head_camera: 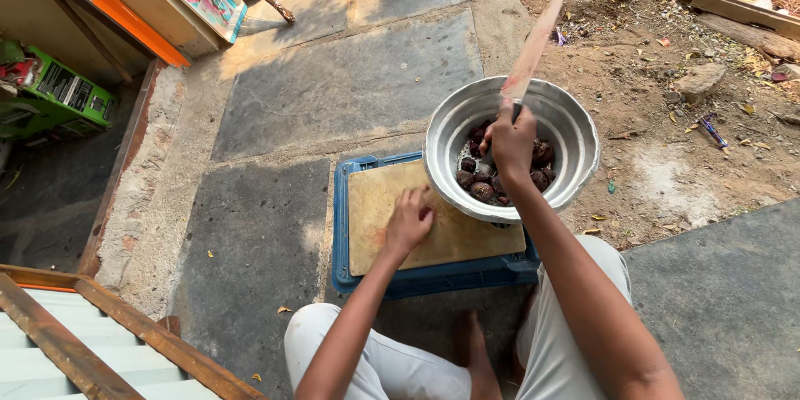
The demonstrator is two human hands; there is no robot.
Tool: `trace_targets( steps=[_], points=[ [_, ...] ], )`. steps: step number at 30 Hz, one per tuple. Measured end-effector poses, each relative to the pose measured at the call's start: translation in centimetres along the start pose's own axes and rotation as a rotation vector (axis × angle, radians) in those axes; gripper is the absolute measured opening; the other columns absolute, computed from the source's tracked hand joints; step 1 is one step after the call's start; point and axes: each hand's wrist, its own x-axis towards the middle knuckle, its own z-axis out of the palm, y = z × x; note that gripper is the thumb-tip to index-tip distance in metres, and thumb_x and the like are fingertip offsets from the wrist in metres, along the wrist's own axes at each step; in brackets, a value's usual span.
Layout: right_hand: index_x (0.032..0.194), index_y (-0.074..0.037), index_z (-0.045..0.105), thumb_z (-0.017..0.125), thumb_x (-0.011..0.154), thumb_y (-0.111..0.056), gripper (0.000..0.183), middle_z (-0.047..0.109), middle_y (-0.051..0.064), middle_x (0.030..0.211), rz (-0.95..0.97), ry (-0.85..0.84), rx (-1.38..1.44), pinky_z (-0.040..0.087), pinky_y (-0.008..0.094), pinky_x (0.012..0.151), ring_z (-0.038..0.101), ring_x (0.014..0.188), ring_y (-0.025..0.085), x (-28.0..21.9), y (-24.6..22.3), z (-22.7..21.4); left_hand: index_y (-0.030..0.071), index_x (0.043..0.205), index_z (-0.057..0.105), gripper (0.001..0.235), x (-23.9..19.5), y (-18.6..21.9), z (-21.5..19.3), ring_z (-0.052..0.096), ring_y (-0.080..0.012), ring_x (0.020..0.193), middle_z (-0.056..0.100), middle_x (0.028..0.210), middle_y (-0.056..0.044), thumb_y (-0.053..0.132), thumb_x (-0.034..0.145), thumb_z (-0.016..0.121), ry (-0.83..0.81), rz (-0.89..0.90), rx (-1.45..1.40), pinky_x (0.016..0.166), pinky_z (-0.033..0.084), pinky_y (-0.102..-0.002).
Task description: The person sits on the ground and uses a knife to cut dark purple fruits on a wooden cutting board. The person slices the fruits into smaller pieces and places them into a metal bowl nearby.
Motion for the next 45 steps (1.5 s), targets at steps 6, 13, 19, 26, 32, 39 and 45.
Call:
trace_targets(
  steps=[6,13,19,26,32,39,45],
  points=[
    [0.092,-0.001,0.057,0.051,0.107,-0.027,0.031,0.058,0.007,0.056,0.055,-0.255,-0.330,0.046,0.033,0.041,0.056,0.042,0.014,-3.5,0.7,0.2,0.004,0.123,0.063,0.040,-1.1,-5.3,2.5,0.060,-0.0376,0.115,0.059,0.123,-0.016,-0.003,0.083,0.063,-0.246,0.411,0.456,0.083,0.058,-0.046],
    [0.093,0.001,0.061,0.056,0.105,-0.031,0.035,0.062,0.012,0.061,-0.049,-0.379,-0.686,0.048,0.040,0.049,0.062,0.049,0.023,-7.2,5.3,1.3,0.005,0.109,0.069,0.026,0.1,-6.0,1.7,0.062,-0.0369,0.110,0.070,0.110,-0.013,-0.001,0.084,0.064,-0.004,0.221,0.143,0.088,0.056,-0.045],
    [0.097,0.001,0.064,0.060,0.100,-0.034,0.036,0.066,0.021,0.066,0.021,-0.539,-0.946,0.052,0.048,0.059,0.067,0.058,0.035,-10.7,9.4,0.8,0.005,0.095,0.074,0.018,-0.7,-6.5,0.2,0.069,-0.0344,0.097,0.077,0.098,-0.011,0.007,0.077,0.073,0.033,-0.003,-0.154,0.086,0.056,-0.045],
    [0.098,0.001,0.061,0.056,0.101,-0.034,0.036,0.068,0.025,0.074,-0.022,-0.671,-1.149,0.053,0.056,0.068,0.068,0.074,0.046,-12.3,12.1,1.4,0.001,0.087,0.074,0.021,-0.2,-8.5,2.6,0.071,-0.0357,0.089,0.072,0.092,-0.018,0.016,0.075,0.082,0.125,-0.073,-0.285,0.081,0.057,-0.044],
    [0.097,0.000,0.061,0.055,0.101,-0.034,0.035,0.069,0.027,0.076,-0.090,-0.700,-1.196,0.052,0.058,0.069,0.067,0.076,0.047,-12.3,12.6,1.7,0.002,0.089,0.079,0.022,-0.6,-9.0,3.9,0.072,-0.0338,0.089,0.074,0.091,-0.019,0.016,0.073,0.083,0.203,-0.146,-0.385,0.083,0.058,-0.042],
    [0.097,0.000,0.060,0.054,0.102,-0.034,0.035,0.068,0.024,0.073,-0.057,-0.702,-1.235,0.053,0.055,0.066,0.068,0.071,0.045,-12.2,12.3,2.3,0.001,0.101,0.077,0.023,0.1,-9.9,2.2,0.077,-0.0294,0.085,0.077,0.092,-0.017,0.020,0.086,0.077,0.095,-0.314,-0.384,0.077,0.059,-0.040],
    [0.096,0.001,0.060,0.053,0.103,-0.036,0.038,0.067,0.022,0.068,0.073,-0.677,-1.197,0.054,0.051,0.061,0.069,0.064,0.040,-12.5,12.0,3.6,0.001,0.106,0.075,0.025,-0.3,-9.5,3.7,0.076,-0.0297,0.083,0.076,0.092,-0.017,0.011,0.083,0.076,0.149,-0.289,-0.396,0.077,0.060,-0.039]
  ],
)
